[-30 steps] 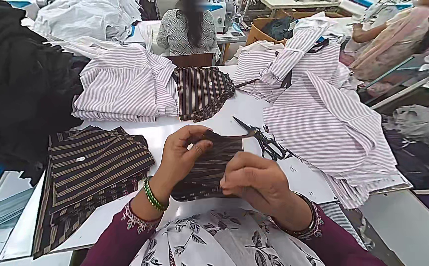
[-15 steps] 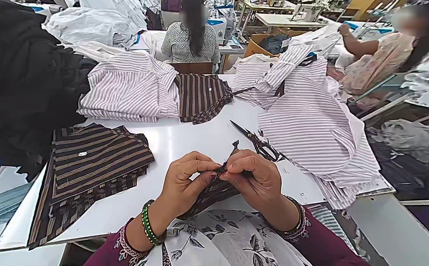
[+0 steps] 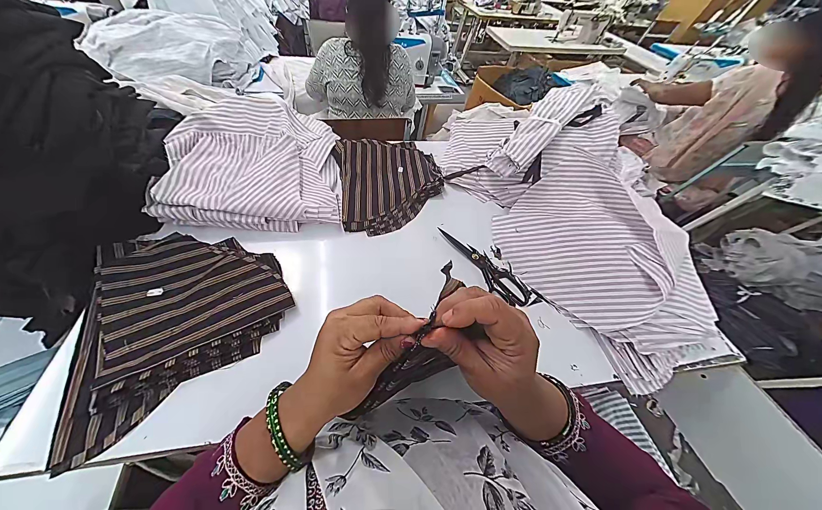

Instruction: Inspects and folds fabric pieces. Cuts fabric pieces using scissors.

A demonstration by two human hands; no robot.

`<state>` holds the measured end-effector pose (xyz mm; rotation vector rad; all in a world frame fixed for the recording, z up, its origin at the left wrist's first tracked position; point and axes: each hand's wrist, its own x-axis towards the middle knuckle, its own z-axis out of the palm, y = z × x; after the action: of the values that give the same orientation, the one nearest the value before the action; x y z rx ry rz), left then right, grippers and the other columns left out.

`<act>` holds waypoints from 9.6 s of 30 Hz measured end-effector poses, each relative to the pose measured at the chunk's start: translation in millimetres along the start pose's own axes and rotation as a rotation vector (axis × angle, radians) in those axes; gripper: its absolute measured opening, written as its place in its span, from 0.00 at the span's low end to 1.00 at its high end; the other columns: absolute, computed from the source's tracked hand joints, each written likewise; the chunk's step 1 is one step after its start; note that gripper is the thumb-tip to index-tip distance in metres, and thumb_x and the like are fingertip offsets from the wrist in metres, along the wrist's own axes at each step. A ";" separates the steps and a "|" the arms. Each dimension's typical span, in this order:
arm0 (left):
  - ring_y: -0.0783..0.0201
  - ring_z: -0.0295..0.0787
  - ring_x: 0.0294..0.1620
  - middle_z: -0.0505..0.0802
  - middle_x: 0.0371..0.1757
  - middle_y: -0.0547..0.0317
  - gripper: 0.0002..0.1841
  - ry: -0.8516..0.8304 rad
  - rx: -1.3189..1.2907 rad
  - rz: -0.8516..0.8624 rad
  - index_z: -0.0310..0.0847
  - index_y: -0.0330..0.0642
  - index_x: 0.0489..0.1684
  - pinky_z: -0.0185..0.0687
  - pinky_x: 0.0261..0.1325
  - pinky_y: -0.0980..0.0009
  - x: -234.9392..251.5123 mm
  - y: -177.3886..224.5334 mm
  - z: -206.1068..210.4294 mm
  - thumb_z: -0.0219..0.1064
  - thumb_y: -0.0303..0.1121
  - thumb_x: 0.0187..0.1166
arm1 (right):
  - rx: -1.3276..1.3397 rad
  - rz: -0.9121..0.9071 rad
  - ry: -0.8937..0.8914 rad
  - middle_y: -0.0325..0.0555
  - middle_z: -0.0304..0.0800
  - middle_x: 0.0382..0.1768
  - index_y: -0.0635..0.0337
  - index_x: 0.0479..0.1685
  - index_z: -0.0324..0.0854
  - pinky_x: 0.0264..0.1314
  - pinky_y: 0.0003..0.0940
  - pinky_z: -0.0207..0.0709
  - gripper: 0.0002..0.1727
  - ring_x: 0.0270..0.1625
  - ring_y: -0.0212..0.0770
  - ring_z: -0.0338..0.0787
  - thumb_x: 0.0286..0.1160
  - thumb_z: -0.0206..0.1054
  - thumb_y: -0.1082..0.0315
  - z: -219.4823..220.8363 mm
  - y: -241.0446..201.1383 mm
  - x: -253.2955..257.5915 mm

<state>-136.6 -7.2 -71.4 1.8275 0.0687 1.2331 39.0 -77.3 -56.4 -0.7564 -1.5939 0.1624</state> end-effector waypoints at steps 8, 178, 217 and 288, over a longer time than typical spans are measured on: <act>0.84 0.84 0.55 0.91 0.48 0.63 0.10 -0.053 0.014 0.080 0.89 0.42 0.53 0.77 0.61 0.89 0.4 -1.6 -1.9 0.63 0.34 0.87 | 0.053 -0.060 0.017 0.35 0.85 0.43 0.55 0.50 0.78 0.56 0.13 0.79 0.08 0.50 0.20 0.86 0.81 0.70 0.65 2.0 4.9 -3.6; 0.44 0.94 0.41 0.95 0.42 0.39 0.14 0.253 1.055 -0.745 0.79 0.25 0.56 0.85 0.49 0.46 -32.3 -41.2 -82.4 0.65 0.20 0.73 | -0.232 -0.133 -0.466 0.41 0.81 0.48 0.50 0.40 0.74 0.89 0.36 0.54 0.15 0.66 0.36 0.81 0.94 0.49 0.55 -1.9 37.0 -42.3; 0.84 0.85 0.22 0.92 0.32 0.78 0.13 0.322 0.405 -0.380 0.72 0.53 0.33 0.83 0.27 0.85 19.5 44.2 -93.4 0.60 0.18 0.65 | -0.241 -0.081 -0.179 0.29 0.90 0.49 0.49 0.41 0.77 0.95 0.45 0.50 0.14 0.72 0.24 0.82 0.92 0.55 0.52 -71.7 -9.8 28.3; 0.47 0.92 0.59 0.94 0.54 0.35 0.14 -0.088 1.130 0.108 0.88 0.26 0.42 0.82 0.68 0.54 87.3 35.1 -164.0 0.62 0.32 0.85 | -0.433 -0.197 -0.087 0.56 0.86 0.55 0.60 0.35 0.85 0.76 0.50 0.67 0.15 0.70 0.51 0.80 0.86 0.61 0.60 -52.3 95.4 78.0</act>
<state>-232.4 119.8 30.8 2.8576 0.7539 1.2820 124.5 22.5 -30.8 -0.9246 -1.8006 -0.3063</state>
